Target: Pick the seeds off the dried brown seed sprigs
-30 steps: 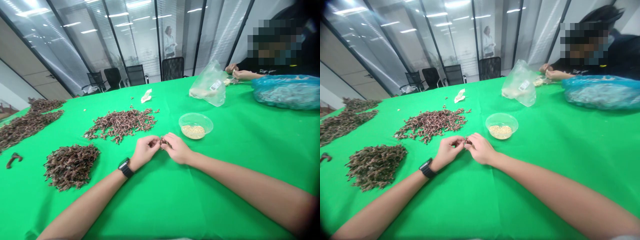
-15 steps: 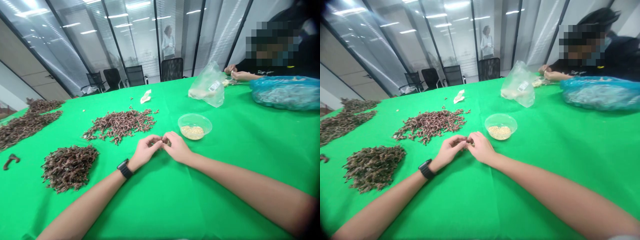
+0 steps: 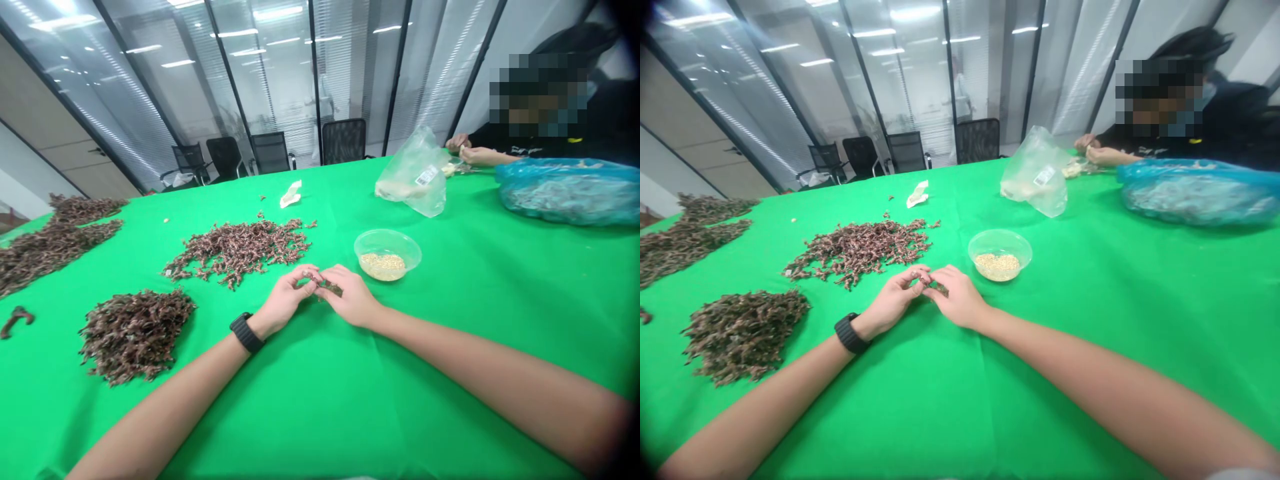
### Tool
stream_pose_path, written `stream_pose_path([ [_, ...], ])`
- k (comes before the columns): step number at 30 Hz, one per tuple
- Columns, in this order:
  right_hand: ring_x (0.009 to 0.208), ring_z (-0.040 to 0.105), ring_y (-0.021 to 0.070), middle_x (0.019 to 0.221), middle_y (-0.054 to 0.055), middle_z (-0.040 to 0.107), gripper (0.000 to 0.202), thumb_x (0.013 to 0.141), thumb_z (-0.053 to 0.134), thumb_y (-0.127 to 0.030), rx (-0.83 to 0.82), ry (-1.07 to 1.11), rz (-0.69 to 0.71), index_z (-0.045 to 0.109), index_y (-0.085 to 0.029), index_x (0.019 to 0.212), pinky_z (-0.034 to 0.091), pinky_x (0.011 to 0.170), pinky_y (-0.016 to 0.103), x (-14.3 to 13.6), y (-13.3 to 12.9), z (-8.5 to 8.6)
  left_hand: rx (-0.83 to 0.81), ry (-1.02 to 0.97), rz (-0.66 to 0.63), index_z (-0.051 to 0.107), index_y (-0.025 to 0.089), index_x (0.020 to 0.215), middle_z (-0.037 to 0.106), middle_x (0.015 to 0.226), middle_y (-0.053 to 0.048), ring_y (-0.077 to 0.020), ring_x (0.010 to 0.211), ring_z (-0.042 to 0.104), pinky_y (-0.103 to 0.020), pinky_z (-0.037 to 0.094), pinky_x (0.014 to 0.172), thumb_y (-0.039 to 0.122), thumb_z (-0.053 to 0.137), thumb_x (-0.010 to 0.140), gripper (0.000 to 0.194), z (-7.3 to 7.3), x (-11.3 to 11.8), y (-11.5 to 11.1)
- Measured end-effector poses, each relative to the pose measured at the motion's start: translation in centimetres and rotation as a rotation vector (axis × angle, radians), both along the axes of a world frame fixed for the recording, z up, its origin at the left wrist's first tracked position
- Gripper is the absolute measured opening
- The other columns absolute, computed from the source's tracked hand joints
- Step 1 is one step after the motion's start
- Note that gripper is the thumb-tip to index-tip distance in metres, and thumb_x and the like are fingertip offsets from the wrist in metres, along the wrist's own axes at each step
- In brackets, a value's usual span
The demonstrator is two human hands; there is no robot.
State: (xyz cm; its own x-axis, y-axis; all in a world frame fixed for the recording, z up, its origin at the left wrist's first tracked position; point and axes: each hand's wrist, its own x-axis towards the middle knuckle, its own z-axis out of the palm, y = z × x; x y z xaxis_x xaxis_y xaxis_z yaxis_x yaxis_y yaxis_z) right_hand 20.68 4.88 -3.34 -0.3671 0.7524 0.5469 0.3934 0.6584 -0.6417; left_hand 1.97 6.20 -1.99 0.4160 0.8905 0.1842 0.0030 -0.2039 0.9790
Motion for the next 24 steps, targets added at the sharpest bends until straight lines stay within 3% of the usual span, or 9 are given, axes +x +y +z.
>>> stream_pose_path([
  [4,0.087,0.060,0.0209,0.084,0.004,0.071,0.010,0.092,0.061,-0.019,-0.054,0.067,-0.011,0.066,-0.020,0.083,0.046,0.079,0.034,0.0,0.1,-0.3,-0.067,-0.054,-0.076,0.071,0.018,0.095,0.064,0.110,-0.009,-0.0221,0.105,0.059,-0.034,0.047,0.095,0.040,0.075,0.082,0.026,-0.4,0.0,0.1],
  [7,0.079,0.060,0.0185,0.083,0.003,0.070,0.005,0.087,0.063,-0.017,-0.117,0.136,-0.122,0.067,-0.020,0.087,0.046,0.074,0.032,0.1,0.5,-0.8,-0.095,-0.060,-0.012,0.068,0.020,0.111,0.065,0.112,-0.008,-0.0178,0.097,0.060,-0.029,0.048,0.086,0.038,0.076,0.082,0.035,-0.4,0.1,0.1],
  [10,0.075,0.059,0.0173,0.081,0.002,0.069,0.006,0.086,0.062,-0.016,-0.141,0.148,-0.187,0.067,-0.020,0.086,0.045,0.074,0.032,0.2,0.9,-0.9,-0.117,-0.015,0.059,0.067,0.018,0.099,0.065,0.092,-0.004,-0.0122,0.077,0.056,-0.024,0.045,0.070,0.041,0.070,0.086,0.027,-0.1,0.1,0.1],
  [13,0.077,0.059,0.0177,0.081,0.002,0.069,0.008,0.086,0.061,-0.014,-0.116,0.123,-0.204,0.067,-0.020,0.085,0.045,0.075,0.032,0.3,1.0,-0.8,-0.173,-0.014,0.041,0.063,0.017,0.085,0.061,0.077,0.000,-0.0102,0.065,0.053,-0.023,0.042,0.063,0.042,0.066,0.088,0.026,0.3,0.1,-0.1],
  [24,0.088,0.057,0.0221,0.086,0.005,0.069,0.015,0.089,0.058,-0.007,0.056,-0.053,-0.155,0.065,-0.020,0.085,0.045,0.081,0.036,0.7,0.7,-0.6,-0.352,-0.001,-0.009,0.062,0.015,0.077,0.059,0.066,0.001,-0.0078,0.054,0.050,-0.022,0.037,0.053,0.037,0.071,0.081,0.024,1.1,0.3,-0.5],
])
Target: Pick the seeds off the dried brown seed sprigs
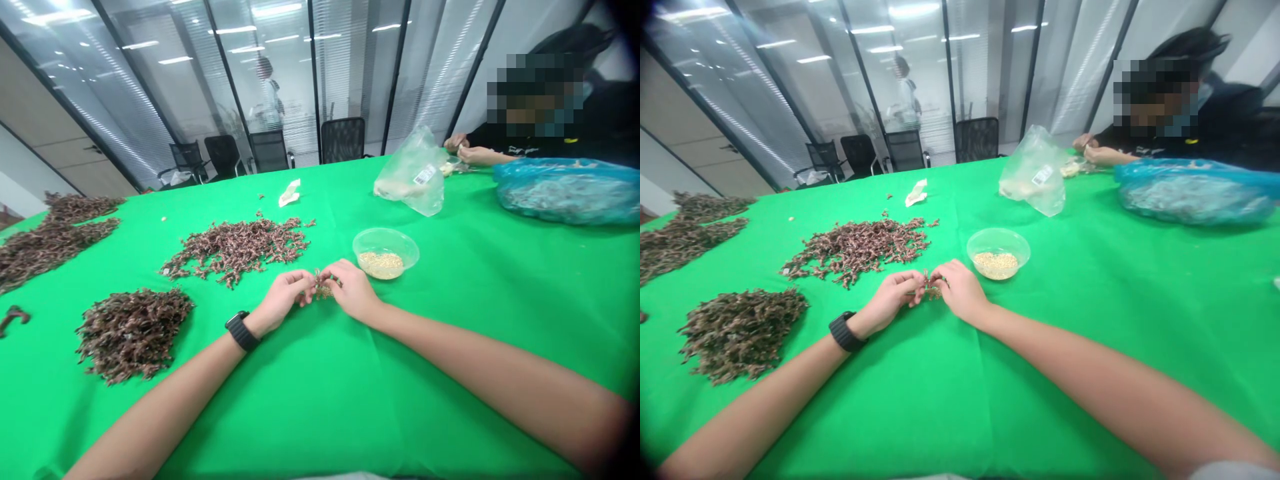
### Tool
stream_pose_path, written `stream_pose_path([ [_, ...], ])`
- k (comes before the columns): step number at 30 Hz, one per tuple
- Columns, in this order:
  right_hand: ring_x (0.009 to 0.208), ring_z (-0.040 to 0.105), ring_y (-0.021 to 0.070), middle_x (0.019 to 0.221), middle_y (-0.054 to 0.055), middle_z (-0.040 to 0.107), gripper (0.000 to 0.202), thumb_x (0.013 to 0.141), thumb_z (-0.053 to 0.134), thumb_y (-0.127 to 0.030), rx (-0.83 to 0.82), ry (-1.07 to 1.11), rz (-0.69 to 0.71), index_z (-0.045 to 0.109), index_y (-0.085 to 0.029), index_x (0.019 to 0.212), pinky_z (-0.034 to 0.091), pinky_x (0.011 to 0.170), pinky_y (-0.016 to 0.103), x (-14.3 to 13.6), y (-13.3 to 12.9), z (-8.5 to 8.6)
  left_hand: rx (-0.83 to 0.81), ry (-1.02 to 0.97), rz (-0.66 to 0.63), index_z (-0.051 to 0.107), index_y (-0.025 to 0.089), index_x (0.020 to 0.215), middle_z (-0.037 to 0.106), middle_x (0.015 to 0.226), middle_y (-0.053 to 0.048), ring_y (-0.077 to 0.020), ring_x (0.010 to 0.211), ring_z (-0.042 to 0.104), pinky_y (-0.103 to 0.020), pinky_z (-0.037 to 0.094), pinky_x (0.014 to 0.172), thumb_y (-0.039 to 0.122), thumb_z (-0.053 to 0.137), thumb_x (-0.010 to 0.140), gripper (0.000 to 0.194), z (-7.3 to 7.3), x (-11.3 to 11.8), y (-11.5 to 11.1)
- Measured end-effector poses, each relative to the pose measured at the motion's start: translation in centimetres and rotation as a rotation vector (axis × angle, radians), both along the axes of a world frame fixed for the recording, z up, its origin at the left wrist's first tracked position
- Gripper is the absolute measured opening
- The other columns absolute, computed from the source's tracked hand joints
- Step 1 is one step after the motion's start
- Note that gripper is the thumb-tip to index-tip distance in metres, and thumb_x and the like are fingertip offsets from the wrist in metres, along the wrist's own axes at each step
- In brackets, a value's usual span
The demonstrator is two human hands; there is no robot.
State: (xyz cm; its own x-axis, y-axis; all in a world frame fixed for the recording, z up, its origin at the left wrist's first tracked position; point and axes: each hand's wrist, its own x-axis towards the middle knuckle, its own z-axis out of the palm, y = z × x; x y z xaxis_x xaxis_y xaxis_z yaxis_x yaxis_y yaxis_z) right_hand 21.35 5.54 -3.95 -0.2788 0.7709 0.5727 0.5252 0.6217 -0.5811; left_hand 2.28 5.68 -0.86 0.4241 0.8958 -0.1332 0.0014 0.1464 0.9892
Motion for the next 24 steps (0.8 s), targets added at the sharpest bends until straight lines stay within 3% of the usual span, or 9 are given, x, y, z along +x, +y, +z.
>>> stream_pose_path([
  [7,0.086,0.055,0.0230,0.083,0.006,0.068,0.018,0.088,0.056,-0.005,0.052,-0.086,0.002,0.065,-0.020,0.084,0.044,0.082,0.037,0.2,0.1,0.1,-0.137,-0.038,-0.040,0.063,0.013,0.078,0.056,0.069,0.001,-0.0062,0.056,0.049,-0.019,0.037,0.053,0.031,0.072,0.079,0.020,0.2,0.0,-0.1],
  [12,0.084,0.056,0.0223,0.082,0.006,0.069,0.018,0.085,0.058,-0.004,0.019,-0.064,-0.007,0.066,-0.019,0.082,0.044,0.080,0.035,0.0,-0.3,0.3,-0.071,-0.035,-0.025,0.062,0.013,0.075,0.056,0.068,0.001,-0.0061,0.055,0.047,-0.019,0.035,0.053,0.028,0.072,0.077,0.018,0.2,0.2,-0.1],
  [18,0.070,0.054,0.0171,0.069,0.002,0.065,0.017,0.080,0.062,-0.003,-0.129,0.011,-0.040,0.068,-0.018,0.074,0.038,0.066,0.029,-0.5,-0.8,0.6,0.296,0.135,0.056,0.060,0.015,0.080,0.055,0.064,0.003,-0.0085,0.057,0.047,-0.021,0.039,0.057,0.032,0.066,0.085,0.019,-0.1,0.3,-0.3],
  [24,0.066,0.052,0.0154,0.063,0.001,0.061,0.023,0.086,0.061,-0.008,-0.157,-0.014,0.039,0.063,-0.017,0.065,0.034,0.062,0.027,-0.9,-1.1,0.6,0.972,0.505,0.112,0.061,0.017,0.088,0.061,0.078,-0.001,-0.0123,0.072,0.056,-0.024,0.047,0.068,0.023,0.057,0.093,0.008,-0.5,-0.4,-0.7],
])
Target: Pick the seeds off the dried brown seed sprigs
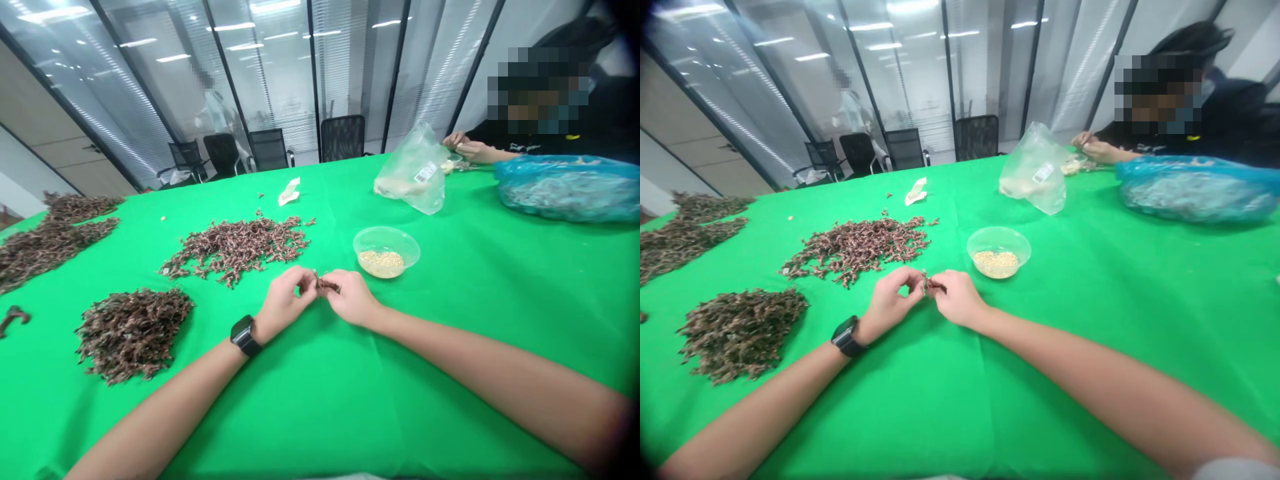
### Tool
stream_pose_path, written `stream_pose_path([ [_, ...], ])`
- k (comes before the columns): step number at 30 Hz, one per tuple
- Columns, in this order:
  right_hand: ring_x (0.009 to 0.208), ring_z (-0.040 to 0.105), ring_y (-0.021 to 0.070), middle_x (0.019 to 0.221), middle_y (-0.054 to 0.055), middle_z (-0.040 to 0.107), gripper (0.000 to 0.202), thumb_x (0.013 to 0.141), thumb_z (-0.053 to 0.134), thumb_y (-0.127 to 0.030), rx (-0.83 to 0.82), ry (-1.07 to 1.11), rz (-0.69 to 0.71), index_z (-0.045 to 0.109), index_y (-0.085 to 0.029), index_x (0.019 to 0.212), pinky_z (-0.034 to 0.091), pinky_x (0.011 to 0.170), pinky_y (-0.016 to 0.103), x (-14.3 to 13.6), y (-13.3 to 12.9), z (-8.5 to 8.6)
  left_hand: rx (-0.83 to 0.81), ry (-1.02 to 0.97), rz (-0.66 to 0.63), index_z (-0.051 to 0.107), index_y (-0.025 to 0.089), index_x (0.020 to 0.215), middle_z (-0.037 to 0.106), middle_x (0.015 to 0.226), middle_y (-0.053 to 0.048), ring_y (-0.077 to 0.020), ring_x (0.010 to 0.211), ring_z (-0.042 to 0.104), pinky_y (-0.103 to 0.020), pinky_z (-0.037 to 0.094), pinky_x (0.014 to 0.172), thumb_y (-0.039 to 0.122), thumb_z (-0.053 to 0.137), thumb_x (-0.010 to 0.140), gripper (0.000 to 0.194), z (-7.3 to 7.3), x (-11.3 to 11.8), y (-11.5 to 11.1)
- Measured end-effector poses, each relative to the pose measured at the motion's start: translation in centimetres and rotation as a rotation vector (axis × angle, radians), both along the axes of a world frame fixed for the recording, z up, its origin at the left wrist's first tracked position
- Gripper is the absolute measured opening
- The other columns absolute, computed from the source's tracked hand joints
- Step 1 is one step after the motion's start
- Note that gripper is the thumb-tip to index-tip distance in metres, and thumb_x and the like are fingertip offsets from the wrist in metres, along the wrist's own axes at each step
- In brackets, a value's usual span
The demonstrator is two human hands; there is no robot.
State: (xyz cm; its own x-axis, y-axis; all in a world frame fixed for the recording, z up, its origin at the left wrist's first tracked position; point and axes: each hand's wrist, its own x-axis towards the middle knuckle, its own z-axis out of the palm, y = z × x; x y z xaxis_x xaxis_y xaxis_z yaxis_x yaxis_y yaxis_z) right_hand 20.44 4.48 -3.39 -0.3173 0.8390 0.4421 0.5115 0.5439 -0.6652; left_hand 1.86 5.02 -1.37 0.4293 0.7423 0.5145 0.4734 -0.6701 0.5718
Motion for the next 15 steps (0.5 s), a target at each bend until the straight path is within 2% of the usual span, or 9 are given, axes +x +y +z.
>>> stream_pose_path([
  [5,0.064,0.054,0.0149,0.066,0.001,0.065,0.019,0.086,0.064,-0.011,-0.031,0.001,0.048,0.064,-0.016,0.067,0.034,0.062,0.026,-0.1,-0.2,-0.1,0.487,0.330,-0.128,0.061,0.015,0.103,0.066,0.091,-0.008,-0.0168,0.082,0.060,-0.029,0.050,0.075,0.020,0.053,0.097,0.011,0.1,-1.1,0.7],
  [7,0.064,0.055,0.0146,0.067,0.001,0.066,0.019,0.086,0.063,-0.011,-0.032,0.009,0.047,0.065,-0.016,0.068,0.035,0.062,0.026,-0.1,-0.3,0.0,0.570,0.383,-0.157,0.062,0.015,0.105,0.067,0.094,-0.010,-0.0183,0.084,0.061,-0.031,0.051,0.078,0.020,0.054,0.097,0.012,0.3,-1.4,1.0],
  [8,0.065,0.056,0.0148,0.068,0.002,0.066,0.019,0.087,0.062,-0.012,-0.020,0.018,0.038,0.065,-0.016,0.069,0.036,0.063,0.026,-0.1,-0.3,0.1,0.561,0.365,-0.151,0.062,0.016,0.104,0.067,0.095,-0.010,-0.0183,0.085,0.061,-0.031,0.050,0.078,0.020,0.054,0.096,0.012,0.4,-1.3,1.0],
  [11,0.069,0.058,0.0161,0.071,0.003,0.066,0.017,0.089,0.061,-0.013,0.067,0.027,-0.015,0.066,-0.017,0.073,0.039,0.066,0.027,0.0,-0.2,0.0,0.323,0.175,-0.067,0.062,0.017,0.099,0.066,0.089,-0.007,-0.0155,0.079,0.059,-0.028,0.049,0.075,0.021,0.055,0.096,0.009,0.5,-0.7,0.7],
  [13,0.072,0.059,0.0174,0.073,0.004,0.067,0.016,0.090,0.060,-0.012,0.140,0.004,-0.047,0.067,-0.017,0.077,0.040,0.069,0.028,0.1,0.1,-0.2,0.038,-0.012,-0.018,0.061,0.017,0.091,0.063,0.081,-0.003,-0.0132,0.073,0.056,-0.026,0.047,0.070,0.024,0.056,0.095,0.009,0.6,-0.1,0.3],
  [15,0.076,0.059,0.0189,0.077,0.005,0.069,0.015,0.091,0.058,-0.012,0.211,-0.043,-0.071,0.069,-0.017,0.082,0.041,0.072,0.030,0.4,0.4,-0.5,-0.297,-0.219,-0.022,0.059,0.017,0.084,0.059,0.073,0.000,-0.0112,0.066,0.053,-0.024,0.044,0.064,0.028,0.059,0.093,0.015,0.7,0.6,0.0],
])
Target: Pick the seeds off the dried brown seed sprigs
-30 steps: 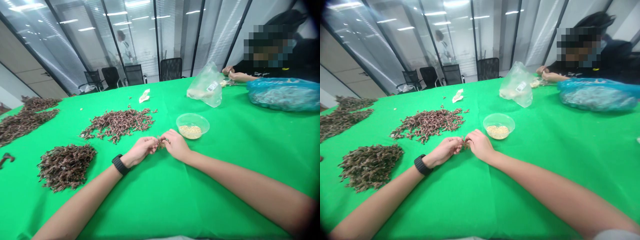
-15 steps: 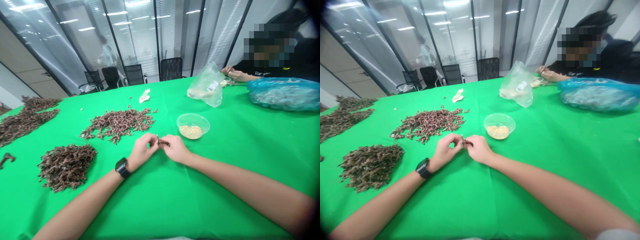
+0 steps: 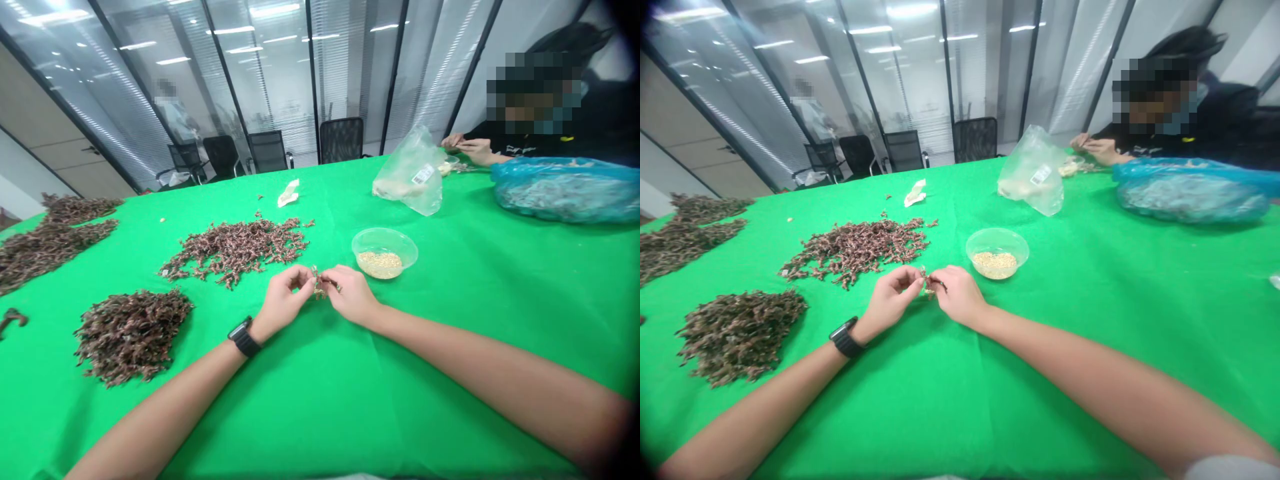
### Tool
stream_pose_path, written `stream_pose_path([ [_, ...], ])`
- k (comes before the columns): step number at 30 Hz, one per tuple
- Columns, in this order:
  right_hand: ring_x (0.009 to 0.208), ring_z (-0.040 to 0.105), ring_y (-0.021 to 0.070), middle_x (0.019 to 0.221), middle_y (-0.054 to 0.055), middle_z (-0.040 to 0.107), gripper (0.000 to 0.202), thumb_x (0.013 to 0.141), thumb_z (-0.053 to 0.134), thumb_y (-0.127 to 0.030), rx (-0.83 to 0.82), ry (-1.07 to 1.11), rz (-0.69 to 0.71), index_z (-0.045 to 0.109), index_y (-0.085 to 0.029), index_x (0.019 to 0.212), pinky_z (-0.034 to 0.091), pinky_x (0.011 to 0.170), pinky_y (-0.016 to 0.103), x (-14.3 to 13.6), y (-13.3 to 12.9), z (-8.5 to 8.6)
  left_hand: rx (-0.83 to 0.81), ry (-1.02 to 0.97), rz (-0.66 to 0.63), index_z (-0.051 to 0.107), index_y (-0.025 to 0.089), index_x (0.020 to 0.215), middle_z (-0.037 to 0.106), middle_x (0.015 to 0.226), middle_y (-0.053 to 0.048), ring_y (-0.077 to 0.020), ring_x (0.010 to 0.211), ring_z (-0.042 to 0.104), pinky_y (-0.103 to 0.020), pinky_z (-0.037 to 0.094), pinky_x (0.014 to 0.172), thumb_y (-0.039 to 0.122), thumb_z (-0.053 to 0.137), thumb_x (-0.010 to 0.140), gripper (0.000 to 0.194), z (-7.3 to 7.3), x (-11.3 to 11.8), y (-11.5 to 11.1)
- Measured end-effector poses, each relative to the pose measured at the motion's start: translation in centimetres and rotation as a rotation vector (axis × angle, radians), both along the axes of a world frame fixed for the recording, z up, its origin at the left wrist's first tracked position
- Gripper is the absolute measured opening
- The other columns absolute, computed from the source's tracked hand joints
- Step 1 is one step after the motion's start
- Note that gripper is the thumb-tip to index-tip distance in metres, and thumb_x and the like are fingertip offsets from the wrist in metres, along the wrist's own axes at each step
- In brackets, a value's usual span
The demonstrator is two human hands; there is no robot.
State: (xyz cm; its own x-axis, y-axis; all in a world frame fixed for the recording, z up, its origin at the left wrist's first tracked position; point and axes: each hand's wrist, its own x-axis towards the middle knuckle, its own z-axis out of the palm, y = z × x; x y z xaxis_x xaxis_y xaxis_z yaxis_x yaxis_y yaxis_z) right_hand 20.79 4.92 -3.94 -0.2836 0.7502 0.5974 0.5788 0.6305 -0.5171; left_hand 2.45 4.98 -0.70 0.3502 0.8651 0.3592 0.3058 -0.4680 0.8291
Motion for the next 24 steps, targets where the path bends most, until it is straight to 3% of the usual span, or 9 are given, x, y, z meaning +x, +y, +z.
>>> stream_pose_path([
  [3,0.080,0.058,0.0210,0.084,0.007,0.072,0.014,0.094,0.056,-0.014,0.095,-0.098,-0.018,0.070,-0.017,0.091,0.040,0.077,0.034,0.37,0.42,-0.39,-0.458,-0.296,-0.075,0.059,0.014,0.080,0.054,0.066,0.002,-0.0082,0.059,0.048,-0.021,0.040,0.058,0.030,0.065,0.088,0.019,0.23,0.67,-0.30],
  [5,0.083,0.058,0.0219,0.089,0.007,0.074,0.016,0.095,0.055,-0.014,0.141,-0.149,-0.019,0.070,-0.017,0.096,0.039,0.079,0.036,0.57,0.54,-0.45,-0.668,-0.434,-0.117,0.060,0.013,0.078,0.055,0.067,0.001,-0.0070,0.059,0.049,-0.019,0.040,0.058,0.028,0.069,0.084,0.019,0.43,0.83,-0.38],
  [11,0.083,0.057,0.0226,0.089,0.007,0.075,0.016,0.095,0.055,-0.014,0.193,-0.189,-0.044,0.071,-0.017,0.096,0.038,0.078,0.037,0.76,0.44,-0.21,-0.936,-0.593,-0.116,0.062,0.011,0.075,0.057,0.069,0.001,-0.0053,0.060,0.050,-0.017,0.043,0.060,0.023,0.074,0.077,0.016,0.77,0.69,-0.44],
  [14,0.082,0.057,0.0224,0.088,0.006,0.075,0.015,0.093,0.057,-0.013,0.169,-0.182,-0.039,0.071,-0.017,0.094,0.038,0.079,0.037,0.69,0.37,-0.31,-0.892,-0.558,-0.105,0.062,0.012,0.073,0.056,0.068,0.001,-0.0051,0.059,0.048,-0.017,0.041,0.058,0.023,0.074,0.076,0.017,0.66,0.74,-0.44],
  [21,0.076,0.058,0.0190,0.076,0.003,0.070,0.016,0.088,0.059,-0.009,-0.006,-0.106,-0.013,0.068,-0.018,0.079,0.038,0.076,0.032,0.12,-0.06,-0.22,-0.445,-0.319,0.011,0.061,0.014,0.073,0.056,0.063,0.003,-0.0074,0.057,0.048,-0.021,0.038,0.058,0.026,0.070,0.077,0.016,0.14,1.10,-0.46],
  [24,0.074,0.058,0.0184,0.072,0.002,0.068,0.017,0.087,0.059,-0.008,-0.039,-0.081,-0.015,0.067,-0.018,0.077,0.037,0.074,0.031,0.02,-0.19,-0.01,-0.433,-0.291,0.019,0.061,0.014,0.076,0.057,0.064,0.003,-0.0082,0.057,0.050,-0.022,0.039,0.059,0.026,0.068,0.078,0.014,0.18,1.09,-0.48],
])
